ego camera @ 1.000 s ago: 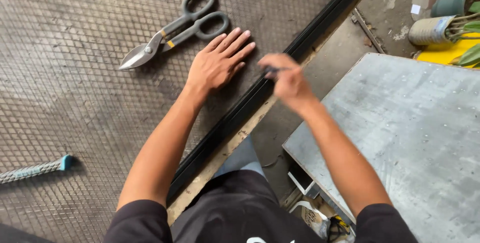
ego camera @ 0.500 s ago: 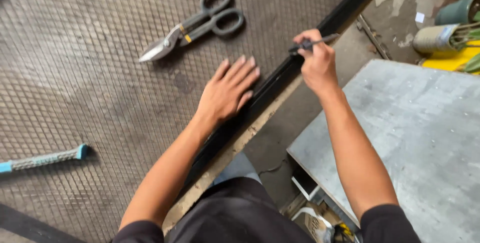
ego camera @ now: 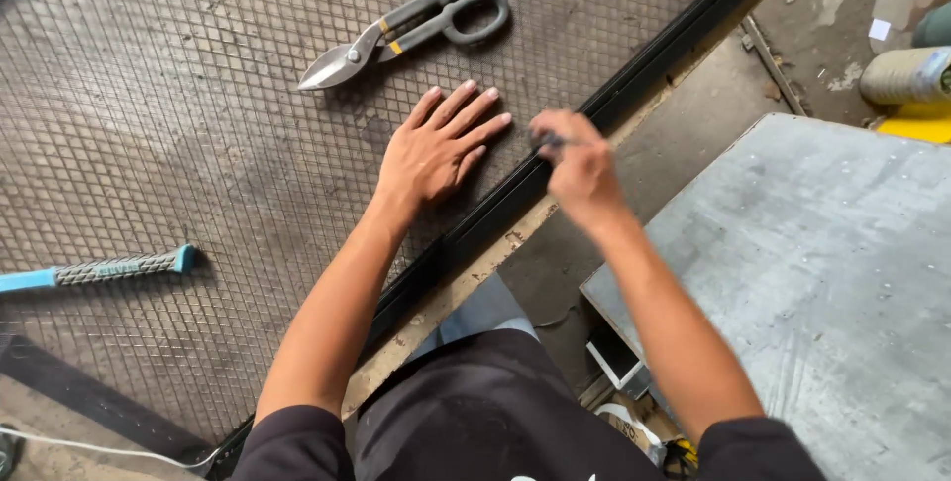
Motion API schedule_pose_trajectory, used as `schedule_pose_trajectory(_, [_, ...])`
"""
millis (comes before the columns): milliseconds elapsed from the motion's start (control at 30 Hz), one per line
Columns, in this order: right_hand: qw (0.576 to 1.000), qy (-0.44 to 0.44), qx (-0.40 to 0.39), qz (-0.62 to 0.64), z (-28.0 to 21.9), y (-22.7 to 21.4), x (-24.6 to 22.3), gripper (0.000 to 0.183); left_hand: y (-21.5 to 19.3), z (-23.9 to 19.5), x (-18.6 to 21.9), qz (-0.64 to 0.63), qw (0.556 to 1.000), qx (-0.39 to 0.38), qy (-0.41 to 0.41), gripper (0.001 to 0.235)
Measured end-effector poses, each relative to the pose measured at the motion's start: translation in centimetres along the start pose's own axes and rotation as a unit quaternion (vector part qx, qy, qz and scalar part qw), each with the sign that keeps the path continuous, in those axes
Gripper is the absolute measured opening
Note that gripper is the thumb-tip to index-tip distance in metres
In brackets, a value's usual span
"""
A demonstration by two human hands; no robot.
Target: Installing a mesh screen into a metal frame by pressing a rubber spline into the channel using a spline roller and a screwdriver.
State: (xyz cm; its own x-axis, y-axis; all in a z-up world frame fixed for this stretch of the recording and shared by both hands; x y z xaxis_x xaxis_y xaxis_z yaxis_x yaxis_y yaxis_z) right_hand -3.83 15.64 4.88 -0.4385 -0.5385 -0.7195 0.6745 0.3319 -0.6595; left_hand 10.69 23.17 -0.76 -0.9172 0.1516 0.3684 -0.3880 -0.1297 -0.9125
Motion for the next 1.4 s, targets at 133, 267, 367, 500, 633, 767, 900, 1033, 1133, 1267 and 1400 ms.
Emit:
schedule_pose_trajectory(133, [0.996, 0.022, -0.016, 0.09, -5.6, 6.1, -6.9, 0.02, 0.4, -0.9, -0.1, 0.02, 1.0, 0.024, -0.001, 0.049])
schedule_pose_trajectory(267, [0.992, -0.006, -0.055, 0.111, -6.5, 7.2, -9.2, 0.022, -1.3, -5.9, -1.4, 0.044, 0.997, 0.036, -0.042, 0.051])
schedule_pose_trajectory(367, [0.998, -0.027, -0.013, 0.06, -3.7, 4.5, -6.6, 0.02, -3.8, -11.8, -1.8, 0.066, 0.997, 0.027, -0.028, 0.052])
schedule_pose_trajectory(500, [0.999, -0.025, 0.017, 0.016, -4.9, 4.5, -8.2, 0.016, -6.2, -19.3, -2.7, 0.068, 0.998, -0.001, -0.017, 0.052])
schedule_pose_trajectory(633, [0.998, -0.038, 0.027, 0.04, -11.9, 11.4, -15.2, 0.018, -7.7, -22.3, -4.8, 0.075, 0.997, 0.018, -0.012, 0.051])
schedule_pose_trajectory(767, [0.997, -0.058, 0.017, 0.044, -12.9, 12.1, -18.1, 0.013, -8.5, -24.8, -6.0, 0.046, 0.998, 0.019, -0.039, 0.05])
schedule_pose_trajectory(900, [0.995, 0.101, 0.017, 0.006, -10.7, 9.0, -15.0, 0.042, -10.4, -26.2, -6.5, 0.034, 0.998, 0.023, -0.039, 0.052])
schedule_pose_trajectory(1033, [0.999, -0.018, 0.001, 0.041, -14.5, 13.9, -22.0, 0.009, -10.6, -27.3, -7.3, 0.025, 0.998, 0.019, -0.052, 0.052])
schedule_pose_trajectory(1133, [0.996, 0.026, 0.001, 0.087, -19.1, 17.7, -24.2, 0.023, -9.7, -29.0, -7.7, 0.037, 0.994, 0.014, -0.099, 0.051])
schedule_pose_trajectory(1267, [0.993, 0.027, -0.024, 0.115, -19.9, 18.5, -26.0, 0.022, -11.3, -29.6, -3.2, 0.084, 0.984, 0.135, -0.077, 0.049])
schedule_pose_trajectory(1400, [0.993, 0.02, -0.021, 0.117, -18.6, 16.9, -25.0, 0.018, -9.0, -31.8, -2.1, 0.064, 0.992, 0.094, -0.049, 0.053])
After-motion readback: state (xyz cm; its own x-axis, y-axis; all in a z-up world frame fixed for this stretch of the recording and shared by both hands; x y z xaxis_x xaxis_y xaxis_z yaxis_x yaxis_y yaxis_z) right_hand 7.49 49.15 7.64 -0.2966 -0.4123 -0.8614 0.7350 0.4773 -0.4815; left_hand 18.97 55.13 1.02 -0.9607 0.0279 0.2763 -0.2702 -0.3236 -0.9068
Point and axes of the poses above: each hand's wrist, its own z-axis towards the middle knuckle, its own y-axis out of the palm, x = y × z, the point moved 9 cm from there along z, towards the middle knuckle, and after that the axes turned 11 degrees about x, right-handed, at the moved point
